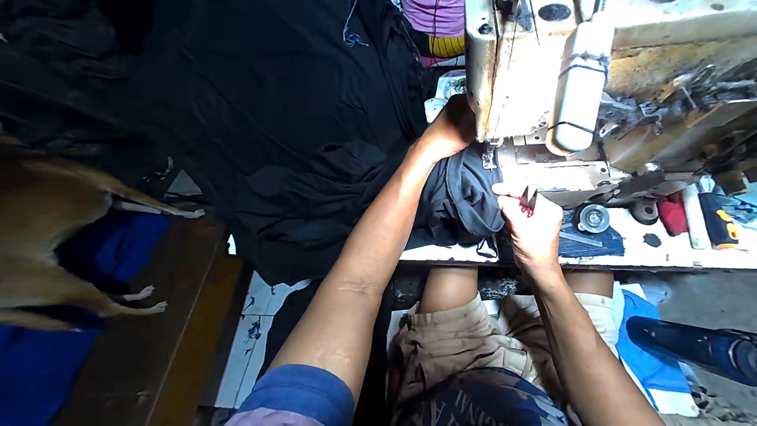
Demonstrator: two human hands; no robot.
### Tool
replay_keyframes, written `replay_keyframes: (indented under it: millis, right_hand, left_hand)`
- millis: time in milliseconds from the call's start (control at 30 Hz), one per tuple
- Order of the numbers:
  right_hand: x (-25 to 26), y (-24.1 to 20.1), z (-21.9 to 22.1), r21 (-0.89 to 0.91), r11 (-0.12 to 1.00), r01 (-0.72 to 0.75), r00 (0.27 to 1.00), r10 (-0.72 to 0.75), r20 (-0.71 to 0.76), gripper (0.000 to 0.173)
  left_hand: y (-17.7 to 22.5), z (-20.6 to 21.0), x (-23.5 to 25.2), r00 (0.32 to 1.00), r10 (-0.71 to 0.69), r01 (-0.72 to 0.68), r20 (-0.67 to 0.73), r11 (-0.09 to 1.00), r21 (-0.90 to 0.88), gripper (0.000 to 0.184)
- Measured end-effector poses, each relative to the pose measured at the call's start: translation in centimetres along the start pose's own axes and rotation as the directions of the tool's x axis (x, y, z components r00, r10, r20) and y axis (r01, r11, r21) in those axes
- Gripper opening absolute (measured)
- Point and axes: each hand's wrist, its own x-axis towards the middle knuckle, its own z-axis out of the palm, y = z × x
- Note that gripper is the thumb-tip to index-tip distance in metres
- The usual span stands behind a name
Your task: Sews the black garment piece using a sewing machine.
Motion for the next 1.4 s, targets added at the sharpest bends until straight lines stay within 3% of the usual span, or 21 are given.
replay_keyframes:
  millis: [267,400,467,533,600,633,733,833,933,1067,1133,1200,1267,1400]
  right_hand:
    - [-0.1,0.3,0.1,-0.004,1.0,0.014,1.0,-0.014,-0.002,0.02]
    - [-0.1,0.1,0.0,-0.021,0.999,0.031,0.999,-0.031,0.011,0.018]
    - [0.2,0.1,-0.2,-0.018,0.998,0.058,0.998,-0.057,0.026,0.016]
    - [0.3,-0.1,-0.5,-0.012,0.997,0.079,0.996,-0.078,0.052,0.013]
    - [0.5,-0.5,-1.1,-0.021,0.995,0.101,0.99,-0.099,0.101,0.012]
    - [0.7,-0.7,-1.4,-0.026,0.993,0.116,0.985,-0.112,0.128,0.012]
    - [1.0,-0.9,-1.9,-0.135,0.977,0.166,0.962,-0.131,0.238,0.016]
    - [0.5,-1.0,-2.5,-0.361,0.881,0.306,0.913,-0.165,0.372,0.028]
    - [-0.1,-1.6,-2.9,-0.44,0.772,0.459,0.865,-0.275,0.42,0.032]
    - [-0.3,-2.1,-4.0,-0.227,0.81,0.541,0.778,-0.379,0.5,0.022]
    - [-0.3,-2.0,-4.4,-0.036,0.881,0.471,0.764,-0.387,0.516,0.016]
    - [-1.0,-1.6,-4.7,0.033,0.94,0.341,0.827,-0.316,0.465,0.016]
    - [-1.9,-0.8,-5.0,0.005,0.968,0.249,0.901,-0.234,0.366,0.017]
    - [-3.5,0.2,-5.0,-0.064,0.979,0.193,0.951,-0.17,0.258,0.016]
  left_hand:
    - [0.3,-0.1,-0.1,1.0,-0.03,0.031,-0.004,0.989,0.143,0.027]
    - [1.9,-0.5,-1.8,0.97,-0.126,0.199,-0.209,0.903,0.381,0.026]
    - [4.9,-0.5,-4.5,0.963,-0.07,0.175,-0.259,0.895,0.411,0.019]
    - [8.1,-0.3,-8.4,0.999,0.034,-0.013,-0.042,0.911,0.413,0.029]
    - [10.7,-0.2,-11.9,0.98,0.002,-0.11,0.199,0.839,0.534,0.042]
    - [11.5,-0.5,-13.2,0.968,-0.036,-0.124,0.25,0.792,0.598,0.045]
    - [13.8,-2.0,-15.2,0.958,-0.075,-0.132,0.275,0.739,0.661,0.036]
    - [15.9,-1.8,-15.9,0.951,0.005,-0.195,0.308,0.784,0.589,0.029]
    - [17.0,-0.5,-15.6,0.938,0.119,-0.265,0.325,0.851,0.454,0.026]
    - [15.8,1.7,-14.9,0.951,0.224,-0.278,0.212,0.923,0.268,0.021]
    - [14.2,3.3,-14.7,0.957,0.28,-0.291,0.08,0.923,0.251,0.017]
    - [12.0,4.5,-14.6,0.953,0.303,-0.276,0.005,0.861,0.427,0.034]
    - [9.4,4.6,-14.2,0.964,0.264,-0.216,0.018,0.747,0.628,0.045]
    - [7.5,3.0,-13.6,0.983,0.174,-0.165,0.064,0.664,0.729,0.021]
